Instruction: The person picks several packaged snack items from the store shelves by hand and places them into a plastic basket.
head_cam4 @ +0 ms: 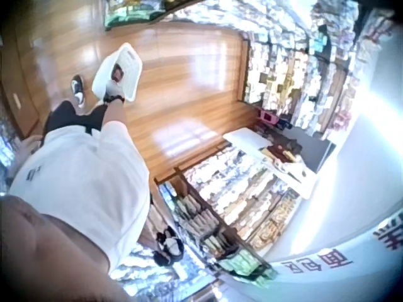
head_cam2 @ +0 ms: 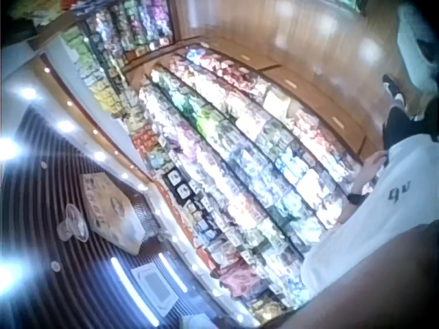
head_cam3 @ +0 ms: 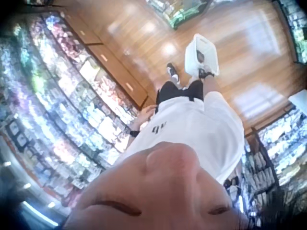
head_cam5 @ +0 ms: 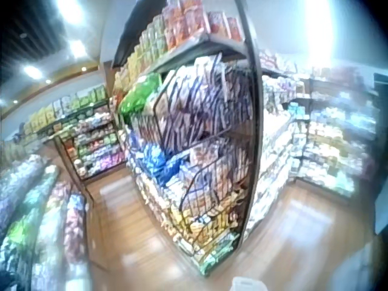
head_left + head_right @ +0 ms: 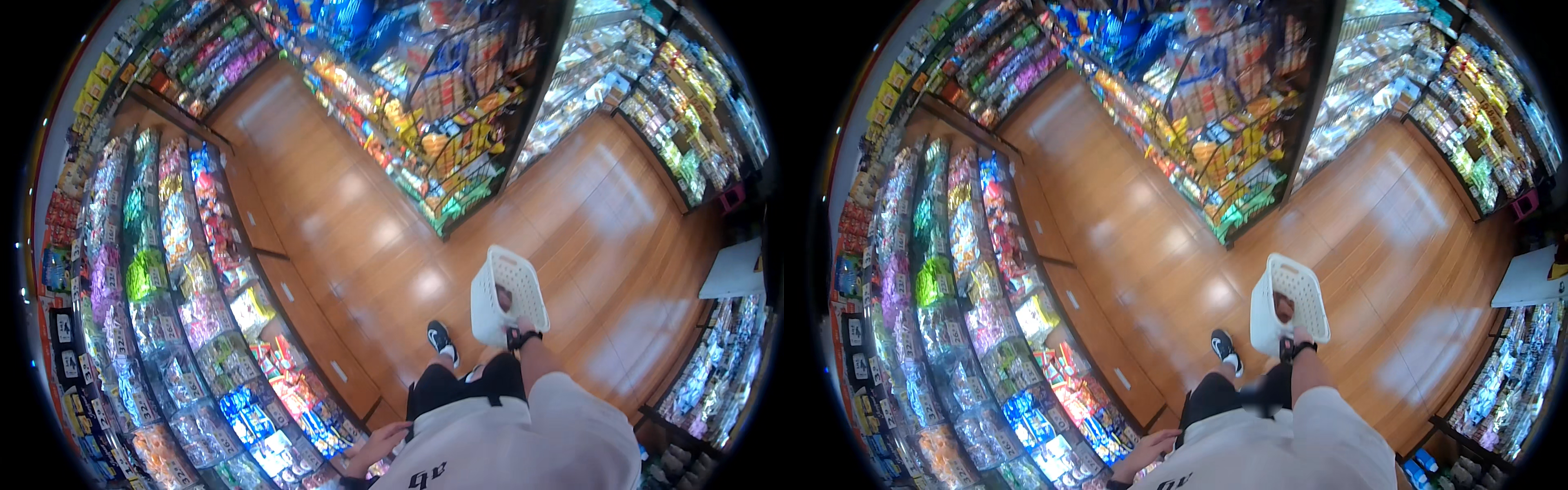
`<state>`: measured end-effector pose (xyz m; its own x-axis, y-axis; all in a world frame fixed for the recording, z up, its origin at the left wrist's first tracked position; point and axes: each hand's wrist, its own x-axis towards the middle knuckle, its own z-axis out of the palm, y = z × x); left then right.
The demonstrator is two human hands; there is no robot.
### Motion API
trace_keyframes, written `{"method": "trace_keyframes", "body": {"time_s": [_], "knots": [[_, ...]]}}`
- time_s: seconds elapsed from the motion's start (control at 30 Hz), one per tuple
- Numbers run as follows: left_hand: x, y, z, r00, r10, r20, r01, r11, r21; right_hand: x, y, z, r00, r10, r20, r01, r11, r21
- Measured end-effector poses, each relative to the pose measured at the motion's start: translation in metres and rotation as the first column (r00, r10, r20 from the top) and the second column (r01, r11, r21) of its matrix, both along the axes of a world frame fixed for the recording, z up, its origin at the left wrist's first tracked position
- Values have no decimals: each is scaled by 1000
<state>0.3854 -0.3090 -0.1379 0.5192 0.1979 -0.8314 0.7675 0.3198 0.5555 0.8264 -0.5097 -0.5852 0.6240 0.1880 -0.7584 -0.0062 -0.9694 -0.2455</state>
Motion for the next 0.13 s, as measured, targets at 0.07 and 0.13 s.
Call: {"method": "trace_keyframes", "body": {"time_s": [0.07,0.13], "knots": [[-5,2,-3,985,143,-93,-148,988,-52,-16,41,10,900,-330,-286,381,913,145],[-11,-6,-8,963,254,-89,-257,966,-20,-19,96,50,235,-610,-756,957,281,71]]}}
